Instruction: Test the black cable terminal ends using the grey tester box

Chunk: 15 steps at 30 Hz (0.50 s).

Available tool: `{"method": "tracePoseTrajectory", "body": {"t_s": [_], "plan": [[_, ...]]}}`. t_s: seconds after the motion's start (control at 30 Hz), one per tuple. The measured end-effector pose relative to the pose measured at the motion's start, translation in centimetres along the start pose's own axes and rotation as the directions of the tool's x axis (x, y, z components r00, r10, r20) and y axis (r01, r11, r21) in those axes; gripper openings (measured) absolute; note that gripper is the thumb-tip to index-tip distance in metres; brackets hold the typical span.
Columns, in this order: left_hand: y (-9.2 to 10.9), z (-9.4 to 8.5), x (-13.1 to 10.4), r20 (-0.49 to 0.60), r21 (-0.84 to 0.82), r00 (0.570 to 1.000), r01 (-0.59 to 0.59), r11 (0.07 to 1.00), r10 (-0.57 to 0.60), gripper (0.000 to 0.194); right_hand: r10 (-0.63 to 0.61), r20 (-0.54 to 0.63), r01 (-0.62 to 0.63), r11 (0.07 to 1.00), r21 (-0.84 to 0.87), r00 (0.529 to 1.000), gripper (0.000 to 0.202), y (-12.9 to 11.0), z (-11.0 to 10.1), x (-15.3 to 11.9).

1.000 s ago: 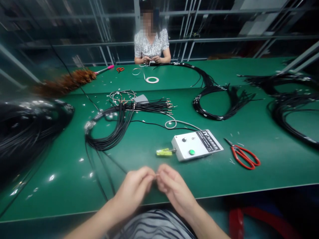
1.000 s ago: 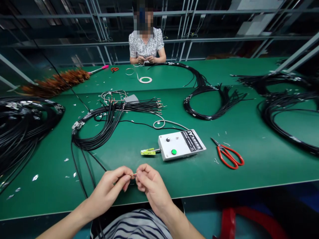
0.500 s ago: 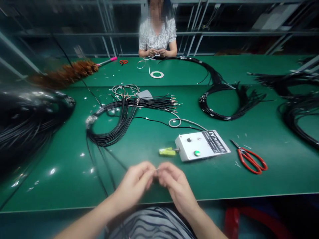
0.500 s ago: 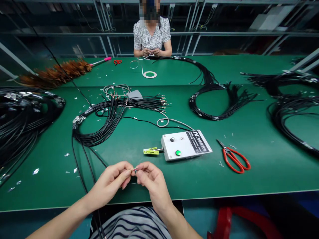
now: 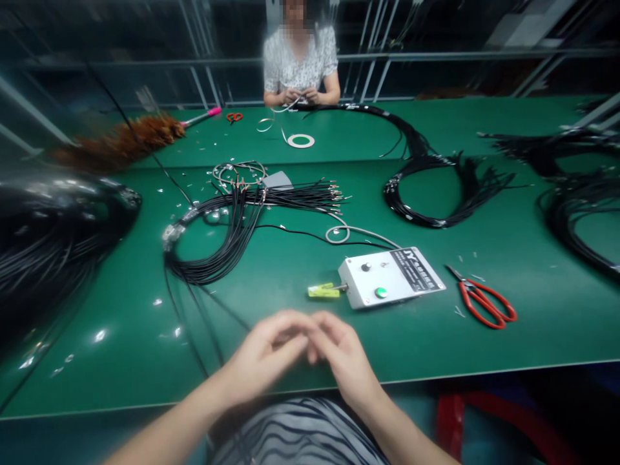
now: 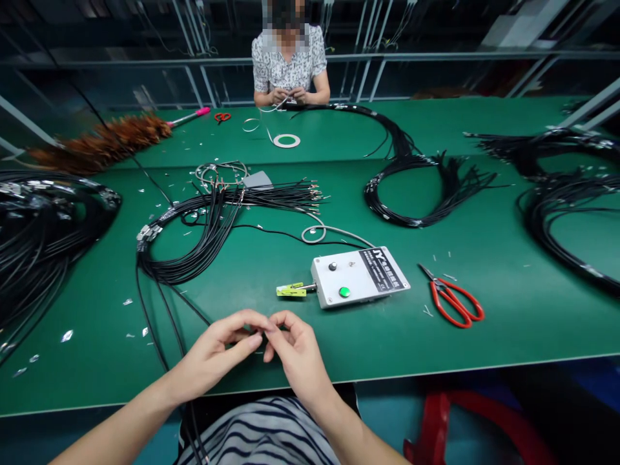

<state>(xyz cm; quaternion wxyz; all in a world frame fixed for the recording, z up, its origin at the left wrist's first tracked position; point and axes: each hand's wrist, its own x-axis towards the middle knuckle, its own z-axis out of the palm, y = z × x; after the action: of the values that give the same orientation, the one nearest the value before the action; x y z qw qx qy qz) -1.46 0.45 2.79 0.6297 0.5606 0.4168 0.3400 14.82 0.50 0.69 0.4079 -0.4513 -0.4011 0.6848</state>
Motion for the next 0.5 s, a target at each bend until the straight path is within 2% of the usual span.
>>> {"method": "tracePoseTrajectory", "body": {"t_s": [0.1, 0.2, 0.27, 0.3, 0.37, 0.43, 0.5], "plan": [[-0.7, 0.6, 0.8, -0.118, -0.063, 0.993, -0.013, 0.998, 0.006, 0.008, 0.013, 0.008, -0.013, 1.0, -0.022, 1.0, 0.032, 0.3, -0.2, 0.0], [-1.4, 1.1, 1.1, -0.285, -0.043, 0.957, 0.05, 0.998, -0.06, 0.014, -0.026, 0.019, 0.028, 0.989, -0.146, 0.999, 0.03, 0.2, -0.7, 0.0], [-1.7, 1.3, 1.1, -0.32, -0.013, 0.941, 0.11, 0.994, -0.108, 0.016, -0.094, 0.029, 0.098, 0.959, -0.264, 0.995, 0.026, -0.2, -1.1, -0.1], [-1.7, 1.5, 1.0, -0.328, 0.044, 0.94, 0.11, 0.993, -0.09, 0.016, -0.147, 0.035, 0.15, 0.926, -0.345, 0.989, 0.024, -0.4, -1.3, -0.2], [-1.9, 1.7, 0.8, -0.337, 0.237, 0.94, 0.031, 0.971, 0.053, 0.013, -0.272, 0.064, 0.263, 0.806, -0.531, 0.96, 0.021, -0.8, -1.7, -0.3], [-2.1, 1.9, 0.8, -0.314, 0.416, 0.923, -0.078, 0.906, 0.223, 0.012, -0.362, 0.1, 0.329, 0.654, -0.681, 0.927, 0.019, -1.0, -2.2, -0.2], [-2.5, 1.9, 1.0, -0.294, 0.477, 0.91, -0.125, 0.87, 0.292, 0.014, -0.396, 0.13, 0.352, 0.564, -0.747, 0.909, 0.019, -1.0, -2.7, -0.1]]}}
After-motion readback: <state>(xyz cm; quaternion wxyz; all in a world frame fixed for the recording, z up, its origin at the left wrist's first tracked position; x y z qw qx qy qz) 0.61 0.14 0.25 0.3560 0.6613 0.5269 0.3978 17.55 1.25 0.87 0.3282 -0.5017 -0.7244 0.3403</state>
